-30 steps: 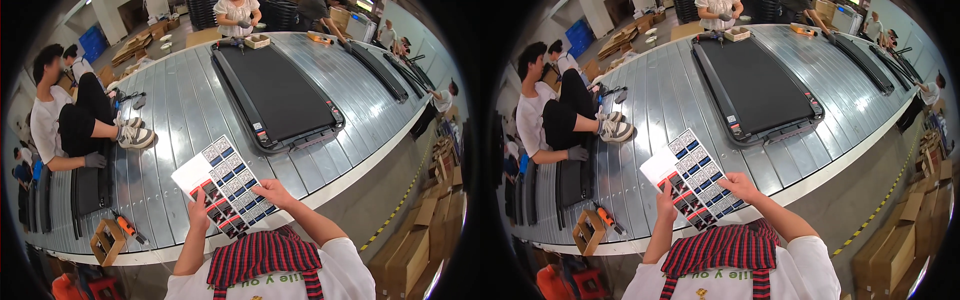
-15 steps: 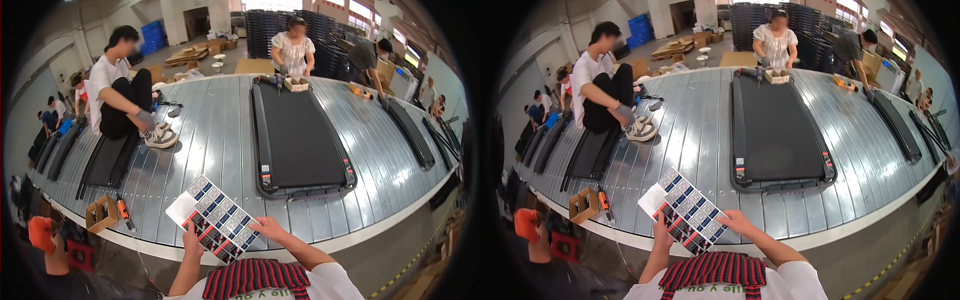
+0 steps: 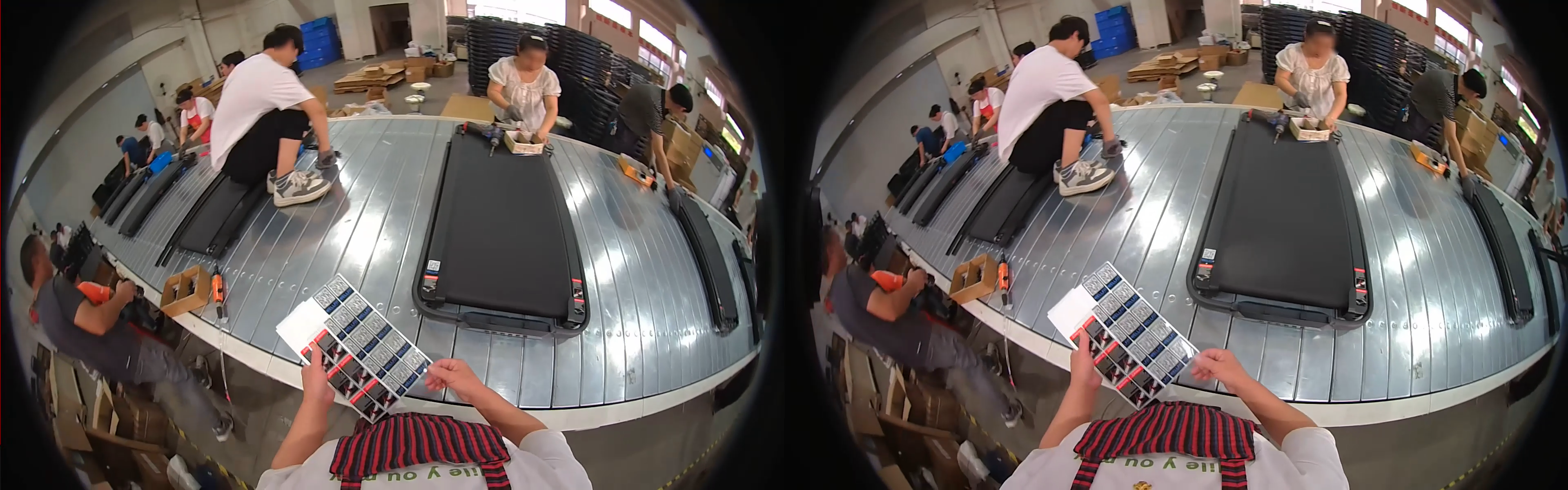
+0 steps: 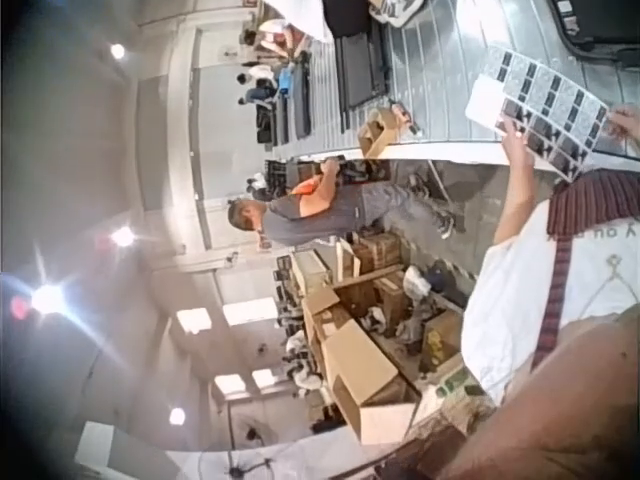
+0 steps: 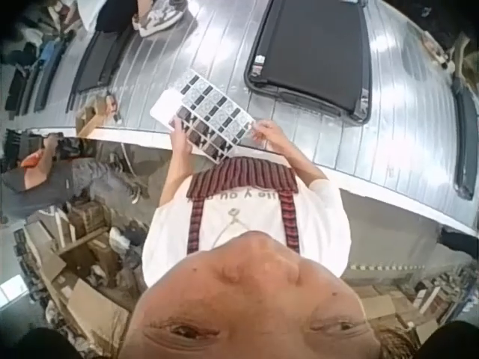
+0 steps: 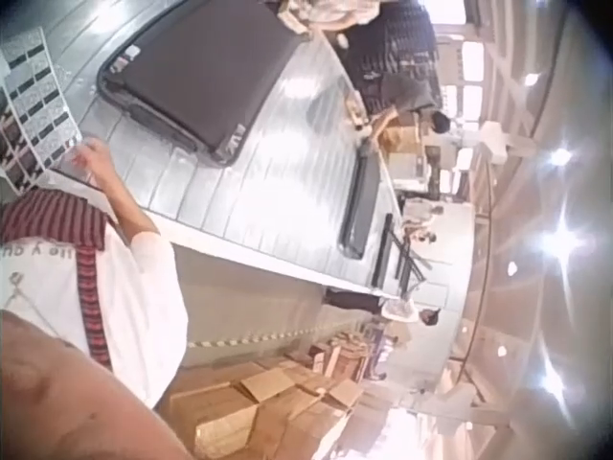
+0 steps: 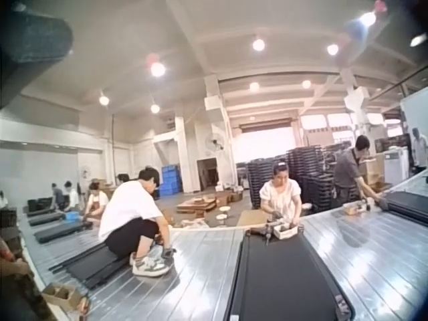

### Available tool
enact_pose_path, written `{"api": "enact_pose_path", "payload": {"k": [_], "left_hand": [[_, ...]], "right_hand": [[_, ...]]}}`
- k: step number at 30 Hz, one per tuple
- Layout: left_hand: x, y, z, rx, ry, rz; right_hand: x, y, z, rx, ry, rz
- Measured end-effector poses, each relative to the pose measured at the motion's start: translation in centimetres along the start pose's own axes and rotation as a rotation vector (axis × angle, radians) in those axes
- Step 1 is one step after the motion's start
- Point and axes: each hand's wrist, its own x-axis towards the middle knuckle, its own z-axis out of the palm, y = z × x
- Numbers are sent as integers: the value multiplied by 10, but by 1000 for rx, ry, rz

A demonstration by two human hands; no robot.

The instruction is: Apply product labels and warning stickers to treadmills on an assembly line.

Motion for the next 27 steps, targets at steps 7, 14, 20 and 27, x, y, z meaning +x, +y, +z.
{"api": "enact_pose_path", "payload": {"k": [7,14,20,27], "left_hand": [[5,-11,-36,-195,136,-30],[-2,-25,-46,-258,188,15],[-8,-25,-45,-277,220,-21],[-4,-22,-41,-258,219,-18]], "right_hand": [[16,23,-9,-18,-34,125],[25,67,-46,-71,40,329],[28,62,-59,-44,54,368],[28,57,-62,-88,73,410]]}}
